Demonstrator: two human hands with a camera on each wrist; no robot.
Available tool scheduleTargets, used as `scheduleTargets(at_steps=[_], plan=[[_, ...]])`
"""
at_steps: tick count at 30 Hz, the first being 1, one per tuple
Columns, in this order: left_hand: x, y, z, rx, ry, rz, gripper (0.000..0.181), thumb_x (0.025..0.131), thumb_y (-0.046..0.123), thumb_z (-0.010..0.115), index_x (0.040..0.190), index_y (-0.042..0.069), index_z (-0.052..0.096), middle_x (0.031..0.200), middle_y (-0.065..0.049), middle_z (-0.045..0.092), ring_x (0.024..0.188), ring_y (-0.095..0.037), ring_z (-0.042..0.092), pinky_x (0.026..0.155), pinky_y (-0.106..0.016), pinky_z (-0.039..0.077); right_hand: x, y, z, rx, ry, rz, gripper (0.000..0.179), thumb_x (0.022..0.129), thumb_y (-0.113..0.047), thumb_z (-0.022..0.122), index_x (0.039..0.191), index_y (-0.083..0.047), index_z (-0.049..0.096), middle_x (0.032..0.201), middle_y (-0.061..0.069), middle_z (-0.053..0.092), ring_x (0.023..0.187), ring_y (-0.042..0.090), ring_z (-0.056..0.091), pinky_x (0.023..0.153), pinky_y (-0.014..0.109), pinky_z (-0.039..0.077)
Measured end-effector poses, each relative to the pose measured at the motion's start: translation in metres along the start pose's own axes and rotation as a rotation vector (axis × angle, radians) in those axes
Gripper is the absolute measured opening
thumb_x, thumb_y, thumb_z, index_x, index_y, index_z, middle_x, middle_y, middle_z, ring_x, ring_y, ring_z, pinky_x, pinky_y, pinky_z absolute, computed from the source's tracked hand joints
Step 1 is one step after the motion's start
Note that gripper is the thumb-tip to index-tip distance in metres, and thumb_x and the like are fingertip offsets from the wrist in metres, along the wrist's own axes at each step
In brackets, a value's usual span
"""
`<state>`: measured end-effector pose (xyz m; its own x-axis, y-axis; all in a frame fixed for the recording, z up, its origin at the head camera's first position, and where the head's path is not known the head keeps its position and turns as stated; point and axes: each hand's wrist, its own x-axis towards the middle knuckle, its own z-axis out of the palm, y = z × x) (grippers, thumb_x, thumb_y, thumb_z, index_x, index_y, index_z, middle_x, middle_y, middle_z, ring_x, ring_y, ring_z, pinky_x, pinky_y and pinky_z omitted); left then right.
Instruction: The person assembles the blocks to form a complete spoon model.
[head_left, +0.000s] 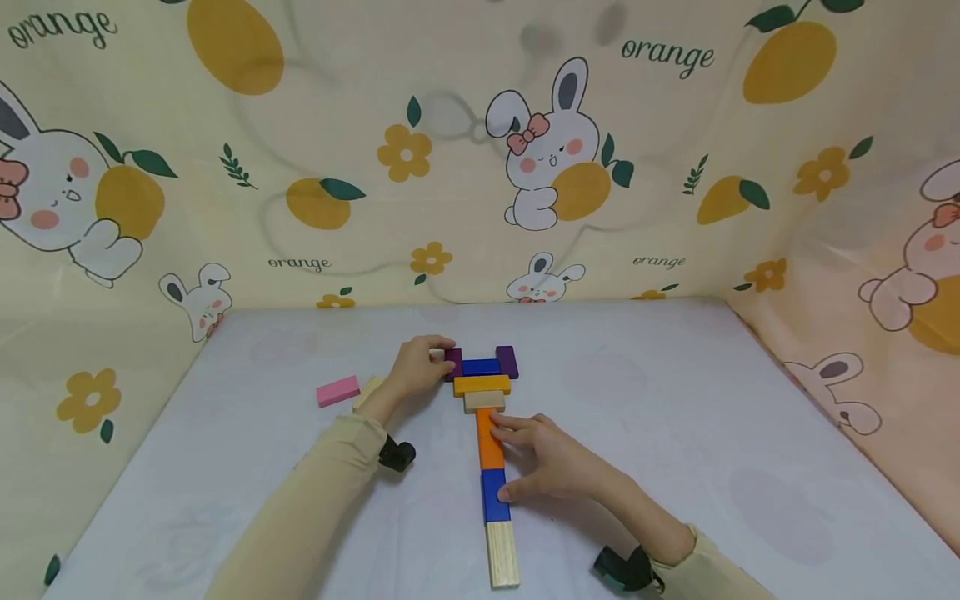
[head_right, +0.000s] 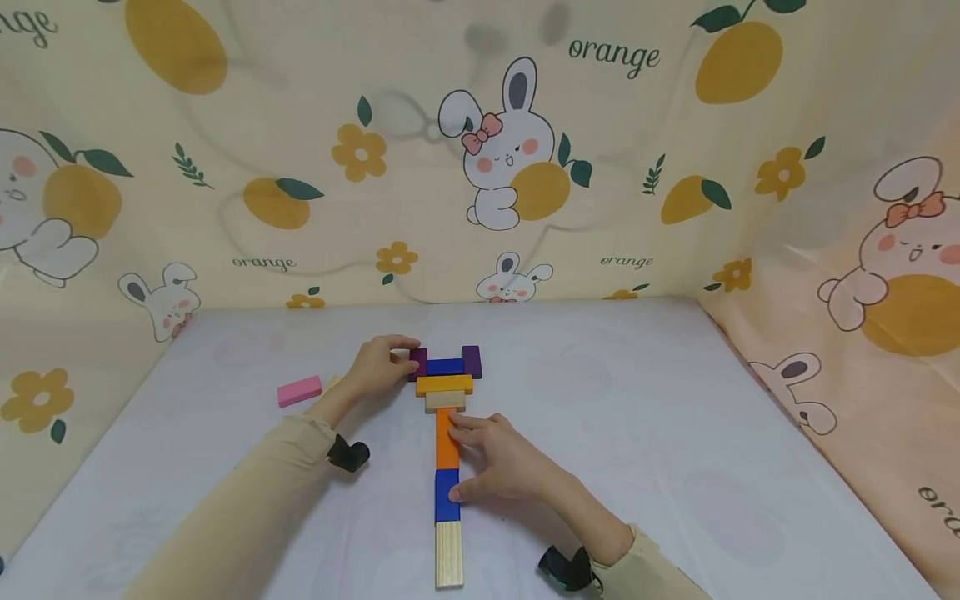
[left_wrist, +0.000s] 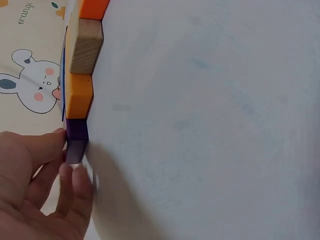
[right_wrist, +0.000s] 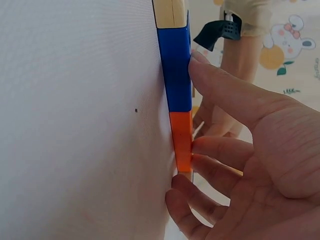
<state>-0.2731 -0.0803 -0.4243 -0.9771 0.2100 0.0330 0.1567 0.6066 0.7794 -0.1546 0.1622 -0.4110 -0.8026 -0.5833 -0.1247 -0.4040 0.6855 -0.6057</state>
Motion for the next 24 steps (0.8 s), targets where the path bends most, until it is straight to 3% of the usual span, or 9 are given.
scheduleTargets(at_steps=[8,24], plan=[[-0.001,0.005,0.006,-0.004,0.025,0.115,0.025,0.093,0.004,0.067,0.118,0.001,0.069,0.110,-0.009,0.068,0.091,-0.024,0.055,0.089,-0.035,0.049,-0.001,-0.001,-0.001,0.010,-0.001,-0.011,0.082,0.074,-0.044,0.085,0.142,-0.011,0.053,0.153,-0.004,0.038,0.123,0.022,0.040,0.101,0.045,0.041],[0.000,0.014,0.013,-0.028,-0.003,0.093,0.017,0.092,0.000,0.067,0.108,0.001,0.072,0.099,-0.006,0.069,0.086,-0.021,0.059,0.084,-0.032,0.052,-0.001,-0.001,-0.001,0.004,-0.002,-0.011,0.081,0.075,-0.045,0.084,0.142,-0.011,0.053,0.153,-0.003,0.038,0.124,0.024,0.040,0.101,0.046,0.041]])
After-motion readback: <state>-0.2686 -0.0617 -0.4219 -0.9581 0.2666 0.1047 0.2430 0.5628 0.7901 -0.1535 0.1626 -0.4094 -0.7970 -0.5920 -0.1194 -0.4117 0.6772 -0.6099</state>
